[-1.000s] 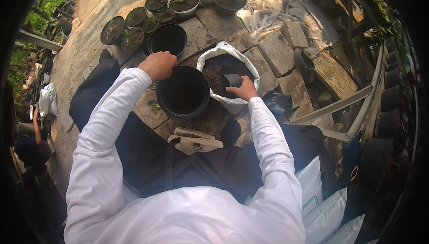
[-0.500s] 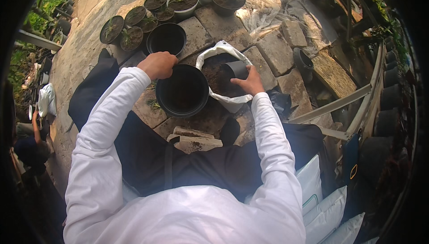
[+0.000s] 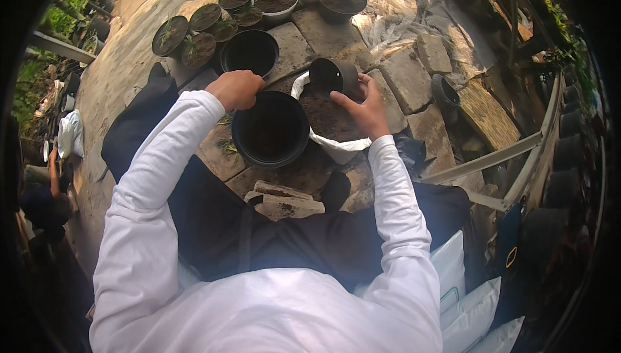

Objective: The person scoops soil from a large white bag into a black pot using a small black scoop. They then place a small plant into the pot and add more soil around it. The person repeats this process with another pot.

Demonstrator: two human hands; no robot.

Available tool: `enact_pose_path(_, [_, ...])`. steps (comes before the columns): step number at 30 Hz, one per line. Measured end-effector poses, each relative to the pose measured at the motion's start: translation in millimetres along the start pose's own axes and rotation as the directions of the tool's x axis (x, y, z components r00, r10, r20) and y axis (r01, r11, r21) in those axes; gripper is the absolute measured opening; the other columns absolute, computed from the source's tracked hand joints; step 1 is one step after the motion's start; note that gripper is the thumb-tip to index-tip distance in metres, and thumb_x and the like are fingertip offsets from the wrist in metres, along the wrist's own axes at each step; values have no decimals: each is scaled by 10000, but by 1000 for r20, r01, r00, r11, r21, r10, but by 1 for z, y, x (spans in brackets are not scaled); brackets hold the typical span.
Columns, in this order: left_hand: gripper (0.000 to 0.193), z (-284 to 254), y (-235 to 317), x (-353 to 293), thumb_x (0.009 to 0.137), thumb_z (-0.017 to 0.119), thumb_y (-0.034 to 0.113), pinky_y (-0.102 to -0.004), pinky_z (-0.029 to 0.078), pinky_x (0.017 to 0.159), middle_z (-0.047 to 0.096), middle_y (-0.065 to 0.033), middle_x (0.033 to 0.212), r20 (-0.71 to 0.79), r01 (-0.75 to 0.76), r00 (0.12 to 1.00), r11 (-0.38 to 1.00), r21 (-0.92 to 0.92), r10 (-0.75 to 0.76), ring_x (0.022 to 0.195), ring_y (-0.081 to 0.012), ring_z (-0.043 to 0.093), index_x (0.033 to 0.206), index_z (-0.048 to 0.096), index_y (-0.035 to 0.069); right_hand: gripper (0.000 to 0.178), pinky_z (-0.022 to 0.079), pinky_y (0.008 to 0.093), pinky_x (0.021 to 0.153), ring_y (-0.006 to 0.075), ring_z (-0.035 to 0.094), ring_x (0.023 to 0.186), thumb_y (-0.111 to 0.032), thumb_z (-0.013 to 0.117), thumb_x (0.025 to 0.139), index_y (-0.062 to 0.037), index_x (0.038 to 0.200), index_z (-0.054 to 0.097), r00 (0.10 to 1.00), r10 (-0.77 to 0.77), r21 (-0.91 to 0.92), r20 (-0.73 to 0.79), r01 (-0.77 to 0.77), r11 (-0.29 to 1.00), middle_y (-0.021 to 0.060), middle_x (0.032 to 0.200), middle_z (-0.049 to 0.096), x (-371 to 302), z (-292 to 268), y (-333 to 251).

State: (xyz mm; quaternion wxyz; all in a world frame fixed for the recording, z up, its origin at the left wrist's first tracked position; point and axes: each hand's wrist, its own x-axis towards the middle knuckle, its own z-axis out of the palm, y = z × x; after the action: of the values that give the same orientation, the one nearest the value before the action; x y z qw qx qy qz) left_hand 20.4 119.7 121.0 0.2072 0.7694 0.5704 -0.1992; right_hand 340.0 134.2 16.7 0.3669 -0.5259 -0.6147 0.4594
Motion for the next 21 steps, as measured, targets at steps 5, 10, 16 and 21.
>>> enact_pose_path(5, [352,-1,-2,-2,801,607,14,-457,574,884,729,-187,1062,6,30,1000,1000,-9,-30,1055,-365,698,1131,719,54,876,569,351,924,234,567,1257,-147,931,713,-44,1412,413,961,-231,-7,151,234,972,158,1339,567,-30,31,-78])
enact_pose_path(10, [363,1,-2,0,811,598,5,-455,570,900,729,-184,1083,5,24,1000,1000,-9,-24,1072,-364,693,1148,719,62,844,569,353,911,255,597,1242,-160,913,709,-52,1393,431,833,-484,-142,266,531,835,150,1374,568,-44,49,-77])
enact_pose_path(16, [347,6,-4,2,822,600,19,-459,570,897,728,-185,1078,19,5,1000,1000,-21,-5,1068,-363,693,1147,715,57,829,563,372,906,281,668,1109,-220,921,702,-27,1351,442,969,-236,-164,-77,221,961,178,1248,628,-24,27,-51])
enact_pose_path(21, [346,8,-2,5,830,603,33,-461,569,904,721,-188,1094,31,-8,999,1000,-3,8,1075,-364,689,1160,706,52,842,524,422,963,368,649,1118,-287,931,691,-3,1332,466,992,15,-725,-129,-105,681,230,1169,653,-25,0,11])
